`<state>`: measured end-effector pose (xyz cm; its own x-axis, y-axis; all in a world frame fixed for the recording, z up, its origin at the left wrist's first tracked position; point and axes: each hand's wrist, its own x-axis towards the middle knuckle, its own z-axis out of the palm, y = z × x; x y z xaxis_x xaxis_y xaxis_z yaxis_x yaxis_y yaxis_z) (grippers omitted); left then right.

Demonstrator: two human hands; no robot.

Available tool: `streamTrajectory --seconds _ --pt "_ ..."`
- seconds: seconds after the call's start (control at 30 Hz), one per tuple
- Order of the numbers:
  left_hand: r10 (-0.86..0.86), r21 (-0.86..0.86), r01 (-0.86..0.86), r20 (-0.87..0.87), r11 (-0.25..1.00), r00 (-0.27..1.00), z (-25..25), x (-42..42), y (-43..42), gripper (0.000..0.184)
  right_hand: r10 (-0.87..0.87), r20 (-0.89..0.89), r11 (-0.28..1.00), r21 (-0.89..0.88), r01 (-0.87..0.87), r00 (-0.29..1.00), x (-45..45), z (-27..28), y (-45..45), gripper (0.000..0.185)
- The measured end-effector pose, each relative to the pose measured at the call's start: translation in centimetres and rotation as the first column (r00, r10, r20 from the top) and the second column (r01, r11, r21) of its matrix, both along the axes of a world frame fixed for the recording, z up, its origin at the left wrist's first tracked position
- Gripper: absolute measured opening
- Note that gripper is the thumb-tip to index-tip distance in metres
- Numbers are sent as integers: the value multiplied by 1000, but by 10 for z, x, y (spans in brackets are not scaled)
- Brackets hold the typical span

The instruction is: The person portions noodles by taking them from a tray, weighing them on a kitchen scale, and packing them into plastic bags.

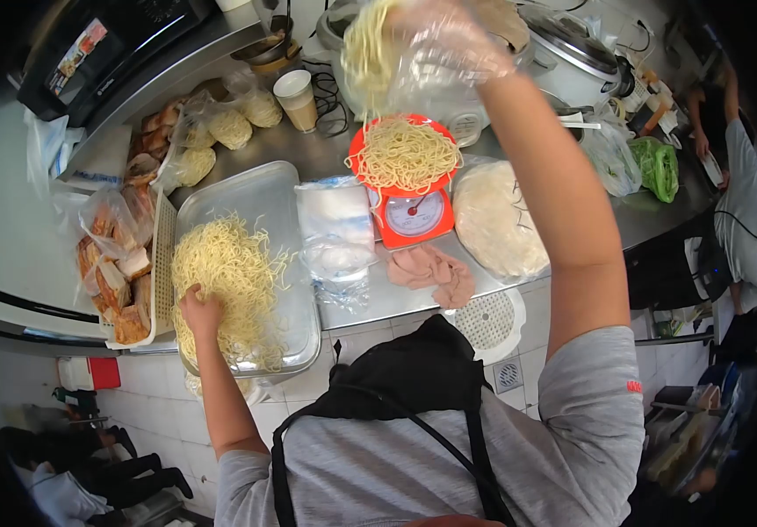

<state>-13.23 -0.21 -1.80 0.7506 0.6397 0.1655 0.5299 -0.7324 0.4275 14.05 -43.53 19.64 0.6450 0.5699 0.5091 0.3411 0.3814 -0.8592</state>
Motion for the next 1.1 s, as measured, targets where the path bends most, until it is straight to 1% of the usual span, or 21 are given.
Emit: streamTrajectory --seconds 0.03,0.07,0.1,0.13,0.17,0.23,0.27,0.4,0.5,0.57,0.67,0.7,0.8,0.87,0.97,1.0,1.07,1.1 --pt "29 18 -29 24 999 999 2 1 -3 39 3 -4 999 -45 -3 1000 3 -18 1 30" --pt "56 35 -58 48 998 997 3 2 -5 40 -96 104 981 -157 111 990 3 -31 3 29" --pt "83 51 -87 73 995 994 4 3 -6 40 -180 224 937 -259 237 958 4 -44 6 28" --pt "72 53 -77 78 996 994 5 4 -6 40 -242 342 869 -340 360 908 4 -56 9 28" --pt "62 55 -66 83 996 995 7 5 -6 41 -332 516 573 -555 603 790 -14 -56 14 29" --pt "25 75 -33 105 997 994 10 6 -9 41 -357 591 409 -597 690 724 -38 -59 14 30" --pt "-2 93 -9 121 996 993 14 7 -13 41 -363 629 321 -609 725 688 -45 -60 13 31" --pt "-70 122 54 131 991 989 24 15 -28 41 -307 613 261 -681 684 728 -52 -59 10 31" --pt "-182 127 159 199 979 963 27 24 -35 42 -285 606 208 -717 665 742 -54 -51 9 32" --pt "-210 97 192 238 977 948 32 30 -46 42 -271 610 160 -734 660 744 -58 -43 8 33" --pt "-249 102 230 259 968 933 47 38 -68 42 -245 583 146 -768 624 775 -64 -32 3 38" --pt "-262 112 240 260 964 930 51 42 -75 42 -247 576 162 -768 620 779 -63 -32 2 39" --pt "-316 42 323 350 946 882 57 55 -92 42 -273 560 216 -757 617 782 -62 -33 -3 44" --pt "-349 55 354 364 933 863 61 68 -103 42 -315 550 262 -733 628 773 -61 -36 -6 46" --pt "-424 51 443 409 895 808 68 96 -120 41 -336 505 370 -706 604 795 -44 -53 -14 52" --pt "-451 48 479 429 877 783 74 108 -129 40 -343 462 470 -669 576 818 -40 -63 -18 56" --pt "-471 -52 590 548 806 691 88 132 -160 39 -336 381 652 -565 505 861 -33 -79 -29 63" --pt "-473 -96 618 557 780 683 95 145 -176 40 -293 325 704 -563 433 899 -34 -78 -34 66"
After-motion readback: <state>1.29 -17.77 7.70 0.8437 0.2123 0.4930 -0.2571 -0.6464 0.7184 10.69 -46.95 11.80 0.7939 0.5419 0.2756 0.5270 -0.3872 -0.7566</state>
